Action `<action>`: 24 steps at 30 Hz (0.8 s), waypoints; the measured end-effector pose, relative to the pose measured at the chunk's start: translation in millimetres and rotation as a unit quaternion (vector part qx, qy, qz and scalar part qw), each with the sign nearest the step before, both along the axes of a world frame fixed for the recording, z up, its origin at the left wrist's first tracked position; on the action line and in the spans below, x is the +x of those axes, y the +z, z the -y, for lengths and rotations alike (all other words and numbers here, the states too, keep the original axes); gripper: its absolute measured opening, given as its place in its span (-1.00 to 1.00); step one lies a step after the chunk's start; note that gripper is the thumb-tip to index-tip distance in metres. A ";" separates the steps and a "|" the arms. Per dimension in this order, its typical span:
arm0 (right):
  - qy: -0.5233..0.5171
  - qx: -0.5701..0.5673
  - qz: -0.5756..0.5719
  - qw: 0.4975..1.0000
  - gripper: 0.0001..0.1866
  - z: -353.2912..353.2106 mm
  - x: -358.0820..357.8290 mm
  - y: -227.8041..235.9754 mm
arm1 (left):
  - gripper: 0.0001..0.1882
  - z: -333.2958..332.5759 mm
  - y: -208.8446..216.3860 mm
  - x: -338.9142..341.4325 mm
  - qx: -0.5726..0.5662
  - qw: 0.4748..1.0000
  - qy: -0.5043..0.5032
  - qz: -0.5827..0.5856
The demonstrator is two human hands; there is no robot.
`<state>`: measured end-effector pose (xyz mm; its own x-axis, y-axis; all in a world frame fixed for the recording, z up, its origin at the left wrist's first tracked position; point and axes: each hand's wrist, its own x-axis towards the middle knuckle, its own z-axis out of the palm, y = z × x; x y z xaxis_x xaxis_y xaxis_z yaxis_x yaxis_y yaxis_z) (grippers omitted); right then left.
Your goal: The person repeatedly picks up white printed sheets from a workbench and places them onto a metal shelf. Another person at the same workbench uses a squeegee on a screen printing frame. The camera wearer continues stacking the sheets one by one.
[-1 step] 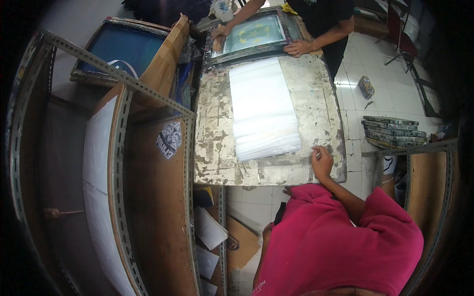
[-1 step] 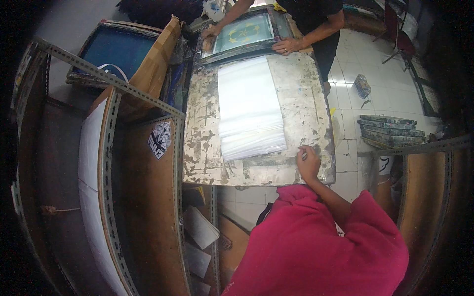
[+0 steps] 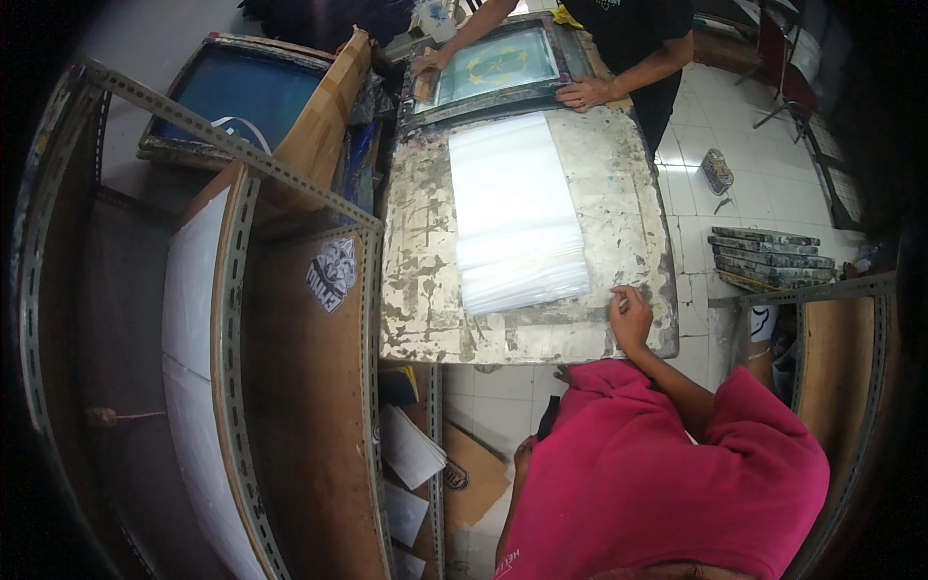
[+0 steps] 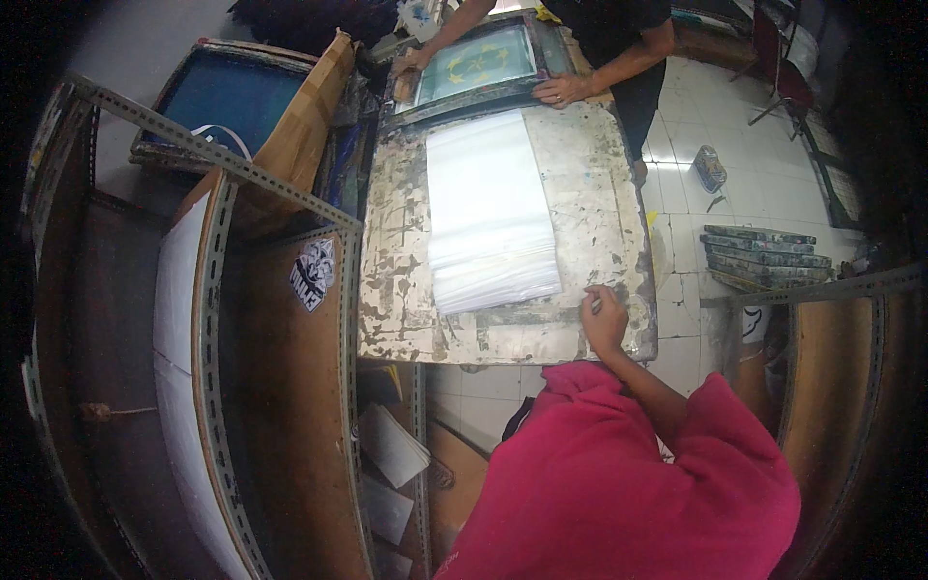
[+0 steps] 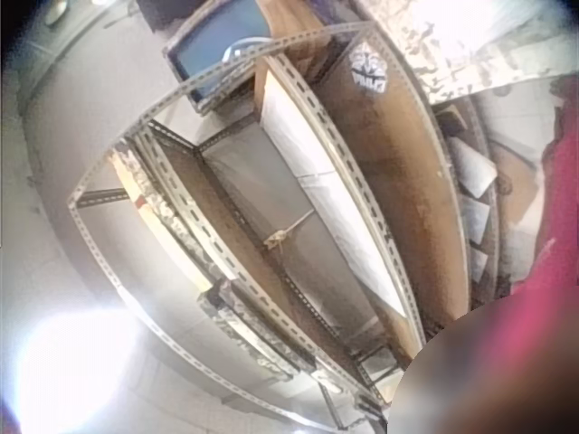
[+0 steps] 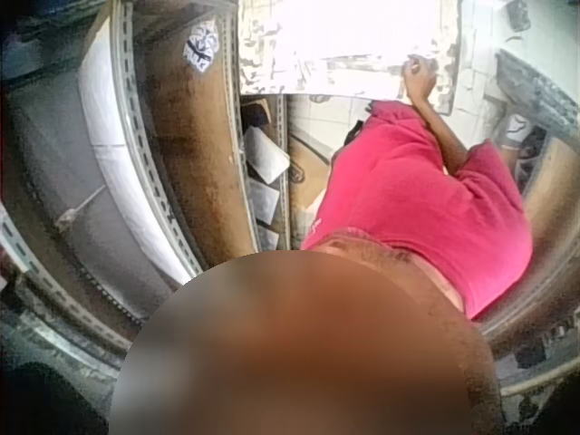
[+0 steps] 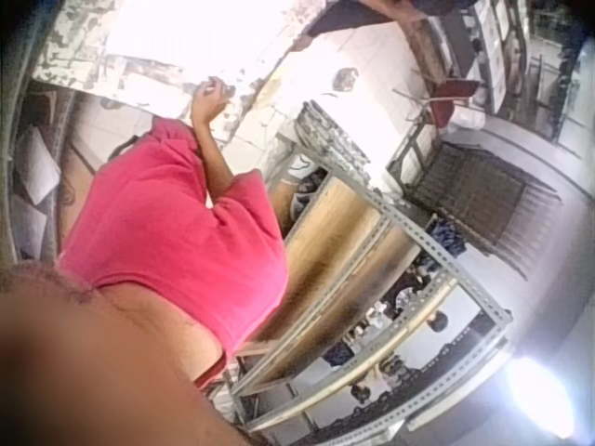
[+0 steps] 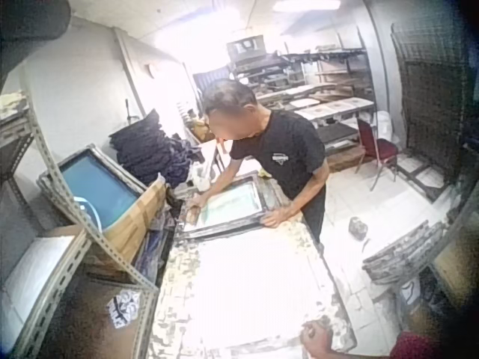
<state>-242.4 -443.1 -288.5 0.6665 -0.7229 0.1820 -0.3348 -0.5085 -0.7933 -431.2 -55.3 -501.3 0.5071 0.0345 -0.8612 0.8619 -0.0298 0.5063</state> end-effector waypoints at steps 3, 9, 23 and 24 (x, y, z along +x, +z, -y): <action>0.011 0.004 -0.013 1.000 -0.85 3.5 10.5 -2.3 | -0.66 6.6 3.9 -5.7 -0.002 1.000 0.016 -0.003; 0.026 -0.025 0.048 0.998 -0.80 12.6 9.0 -44.8 | -0.65 32.0 33.7 15.8 0.018 0.998 0.054 0.010; 0.056 -0.025 -0.059 0.996 -0.74 15.2 9.2 -45.9 | -0.58 38.9 17.4 19.4 0.076 0.995 0.053 0.024; 0.032 0.001 0.012 0.999 -0.73 20.8 9.6 -61.3 | -0.59 46.8 23.2 22.8 0.041 0.996 0.072 0.024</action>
<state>-232.8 -463.8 -349.9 0.7073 -0.6788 0.1972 -0.2821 -0.5269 -0.8018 -408.5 -102.1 -478.1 0.5316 0.1786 -0.8280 0.8355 0.0502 0.5472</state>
